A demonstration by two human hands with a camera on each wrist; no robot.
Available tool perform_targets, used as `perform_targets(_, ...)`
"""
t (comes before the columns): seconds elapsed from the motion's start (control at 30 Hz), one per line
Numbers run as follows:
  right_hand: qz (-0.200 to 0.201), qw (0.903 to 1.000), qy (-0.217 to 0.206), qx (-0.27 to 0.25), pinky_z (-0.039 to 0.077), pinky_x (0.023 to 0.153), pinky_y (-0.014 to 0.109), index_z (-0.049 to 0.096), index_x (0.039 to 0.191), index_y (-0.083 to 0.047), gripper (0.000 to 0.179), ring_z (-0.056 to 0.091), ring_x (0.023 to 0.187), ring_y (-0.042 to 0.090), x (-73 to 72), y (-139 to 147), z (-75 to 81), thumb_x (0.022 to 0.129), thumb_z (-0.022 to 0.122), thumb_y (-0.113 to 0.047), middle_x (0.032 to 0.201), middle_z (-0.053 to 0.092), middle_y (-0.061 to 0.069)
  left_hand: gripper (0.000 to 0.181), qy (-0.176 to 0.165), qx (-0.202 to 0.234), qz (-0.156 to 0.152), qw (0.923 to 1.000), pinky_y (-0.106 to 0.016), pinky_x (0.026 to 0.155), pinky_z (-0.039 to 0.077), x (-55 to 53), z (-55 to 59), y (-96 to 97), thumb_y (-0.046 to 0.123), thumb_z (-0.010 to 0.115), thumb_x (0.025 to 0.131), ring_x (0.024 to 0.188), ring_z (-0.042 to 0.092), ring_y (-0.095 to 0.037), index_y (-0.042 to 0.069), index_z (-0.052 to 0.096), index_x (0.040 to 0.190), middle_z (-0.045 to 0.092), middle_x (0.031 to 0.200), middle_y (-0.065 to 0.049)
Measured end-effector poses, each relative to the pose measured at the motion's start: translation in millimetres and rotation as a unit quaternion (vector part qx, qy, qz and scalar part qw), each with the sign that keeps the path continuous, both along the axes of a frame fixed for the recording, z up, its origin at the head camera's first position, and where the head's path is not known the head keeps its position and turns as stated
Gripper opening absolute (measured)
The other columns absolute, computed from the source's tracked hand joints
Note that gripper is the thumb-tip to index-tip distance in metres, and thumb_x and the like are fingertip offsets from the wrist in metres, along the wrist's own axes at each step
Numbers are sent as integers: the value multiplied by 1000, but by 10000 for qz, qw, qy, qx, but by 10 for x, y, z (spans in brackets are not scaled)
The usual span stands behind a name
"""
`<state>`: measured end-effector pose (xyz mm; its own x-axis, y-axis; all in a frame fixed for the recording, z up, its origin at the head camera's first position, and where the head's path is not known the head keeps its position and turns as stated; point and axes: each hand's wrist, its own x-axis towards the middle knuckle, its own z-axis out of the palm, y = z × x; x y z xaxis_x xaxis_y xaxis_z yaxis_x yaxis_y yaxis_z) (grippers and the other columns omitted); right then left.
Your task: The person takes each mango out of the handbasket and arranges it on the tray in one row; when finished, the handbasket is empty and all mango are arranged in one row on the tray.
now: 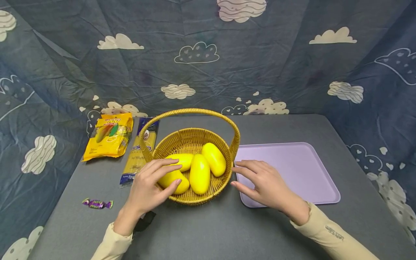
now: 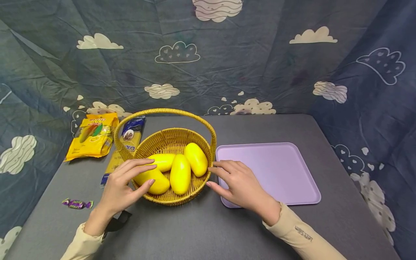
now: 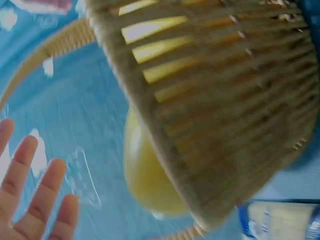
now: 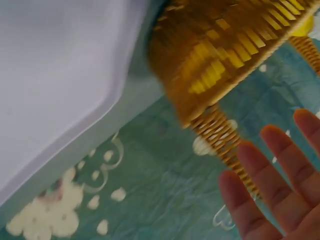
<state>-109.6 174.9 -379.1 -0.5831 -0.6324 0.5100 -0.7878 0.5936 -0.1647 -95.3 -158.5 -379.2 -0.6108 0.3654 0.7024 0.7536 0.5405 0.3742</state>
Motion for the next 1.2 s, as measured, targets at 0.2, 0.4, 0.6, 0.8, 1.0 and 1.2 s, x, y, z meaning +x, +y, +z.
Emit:
perform_targets(0.2,-20,9974,-632,-335,52,79,38,69,109,-12,32,63,94,17,-48,-243,104,87,68,-35,103,67,0,8,-108,1739,476,9836,-21,77,47,112,98,-170,1,70,78,79,62,-17,-3,71,85,68,83,-11)
perform_targets(0.4,-347,9938,-1057,-73,51,65,33,69,108,-9,33,60,79,15,-155,-468,193,86,69,-34,95,66,1,17,-1083,2766,1732,9390,-15,67,47,117,46,-263,-13,69,76,74,57,-9,-13,53,84,56,79,-20)
perform_targets(0.6,-616,9880,-1369,354,51,64,36,68,110,-9,39,62,80,18,-294,-672,257,85,69,-40,97,67,5,46,-2073,2697,1896,9210,-27,77,49,-58,-236,-340,-3,72,80,100,56,-33,-9,48,120,53,114,-25)
perform_targets(0.8,-777,9771,-1842,728,52,69,39,66,115,-10,49,64,87,22,-427,-833,258,83,69,-47,102,67,8,43,-3070,3140,1680,8826,-18,83,46,-274,-490,-395,12,66,90,111,54,-25,-2,52,128,55,125,-17)
perform_targets(1.0,-970,9612,-2272,1227,51,69,38,61,123,-8,63,61,91,22,-521,-962,247,81,68,-54,110,63,9,37,-3182,3582,1148,8702,-20,85,46,-398,-609,-358,13,61,94,108,56,-16,-3,55,127,56,126,-15)
perform_targets(1.2,-1137,9429,-2710,1566,49,74,39,56,130,-10,70,58,97,22,-586,-1038,233,81,64,-60,120,60,9,25,-2974,3640,761,8793,-22,93,39,-412,-549,-304,6,54,97,123,46,-24,-12,53,115,52,133,-20)
